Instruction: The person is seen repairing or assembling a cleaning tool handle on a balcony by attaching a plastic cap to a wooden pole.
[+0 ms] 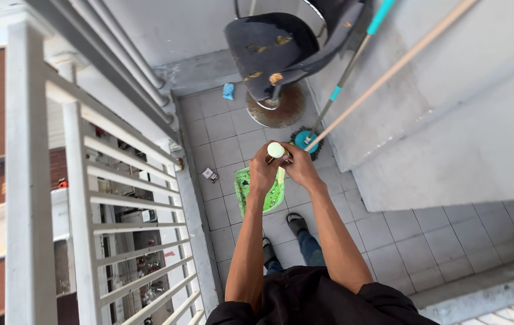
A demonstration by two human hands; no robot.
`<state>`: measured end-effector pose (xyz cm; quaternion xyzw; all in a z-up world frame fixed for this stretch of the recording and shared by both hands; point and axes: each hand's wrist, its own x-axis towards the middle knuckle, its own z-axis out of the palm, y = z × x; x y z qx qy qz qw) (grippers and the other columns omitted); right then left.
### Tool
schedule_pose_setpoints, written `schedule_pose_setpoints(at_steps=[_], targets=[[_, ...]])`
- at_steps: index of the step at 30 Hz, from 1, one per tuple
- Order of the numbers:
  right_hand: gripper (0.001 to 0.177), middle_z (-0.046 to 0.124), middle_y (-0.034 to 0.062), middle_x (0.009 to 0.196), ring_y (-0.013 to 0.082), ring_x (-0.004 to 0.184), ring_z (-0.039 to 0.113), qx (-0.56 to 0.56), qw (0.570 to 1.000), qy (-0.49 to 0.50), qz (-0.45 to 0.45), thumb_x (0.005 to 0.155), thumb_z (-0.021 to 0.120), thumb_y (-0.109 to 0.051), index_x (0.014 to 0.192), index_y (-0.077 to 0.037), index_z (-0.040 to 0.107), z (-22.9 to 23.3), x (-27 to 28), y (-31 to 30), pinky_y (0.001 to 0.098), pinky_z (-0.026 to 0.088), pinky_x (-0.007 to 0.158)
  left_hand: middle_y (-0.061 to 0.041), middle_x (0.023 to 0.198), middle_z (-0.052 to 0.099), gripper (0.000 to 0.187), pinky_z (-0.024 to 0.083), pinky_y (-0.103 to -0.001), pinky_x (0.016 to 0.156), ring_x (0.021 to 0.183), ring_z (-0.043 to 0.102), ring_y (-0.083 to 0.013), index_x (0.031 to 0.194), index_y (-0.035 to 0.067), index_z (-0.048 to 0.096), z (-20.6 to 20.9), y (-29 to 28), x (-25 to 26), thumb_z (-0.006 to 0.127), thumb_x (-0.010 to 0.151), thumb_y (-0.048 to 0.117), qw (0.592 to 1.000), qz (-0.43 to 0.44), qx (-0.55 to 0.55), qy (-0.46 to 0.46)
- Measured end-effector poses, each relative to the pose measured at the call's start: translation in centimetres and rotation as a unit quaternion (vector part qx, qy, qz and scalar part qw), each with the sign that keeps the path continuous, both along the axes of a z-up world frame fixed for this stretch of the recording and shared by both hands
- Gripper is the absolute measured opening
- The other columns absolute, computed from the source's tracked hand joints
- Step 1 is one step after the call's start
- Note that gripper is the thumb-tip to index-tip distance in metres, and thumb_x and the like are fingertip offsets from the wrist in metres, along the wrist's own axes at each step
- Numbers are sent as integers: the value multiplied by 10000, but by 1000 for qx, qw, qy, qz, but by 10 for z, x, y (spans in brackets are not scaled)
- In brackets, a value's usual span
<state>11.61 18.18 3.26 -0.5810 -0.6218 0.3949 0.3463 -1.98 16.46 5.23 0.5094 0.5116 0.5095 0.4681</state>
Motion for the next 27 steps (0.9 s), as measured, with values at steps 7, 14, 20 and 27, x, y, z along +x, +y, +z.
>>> schedule_pose_setpoints(at_steps=[7, 14, 20, 27], targets=[[480, 708, 201, 1226, 341, 1151, 699, 65, 996, -3, -65, 834, 722, 25, 1304, -37, 644, 3, 21, -13, 389, 575, 917, -108, 1035, 767, 398, 592, -338, 783, 939, 758, -196, 1198, 22, 693, -4, 8, 30, 838, 836, 105, 999, -18, 30, 27], [455, 715, 213, 1184, 362, 1067, 728, 125, 987, -21, -100, 813, 657, 76, 1255, -31, 662, -2, 65, -2, 404, 597, 851, -143, 1036, 748, 484, 592, -395, 774, 899, 751, -278, 1210, 54, 712, -9, 26, 77, 888, 770, 152, 994, -18, 63, 87], [400, 737, 226, 1024, 377, 959, 727, 82, 987, -62, -123, 806, 675, 45, 1198, -30, 694, 1, 110, 14, 414, 572, 784, -147, 1063, 738, 502, 599, -405, 776, 939, 745, -304, 1193, 48, 704, -10, 48, 114, 903, 751, 180, 989, -54, 98, 98], [369, 753, 210, 1010, 326, 923, 764, 71, 987, -44, -135, 802, 681, 22, 1169, -13, 694, 12, 145, 31, 386, 590, 764, -130, 1167, 706, 464, 666, -343, 875, 1027, 742, -271, 1203, 20, 688, 2, 79, 135, 872, 796, 146, 978, -170, 104, 55]])
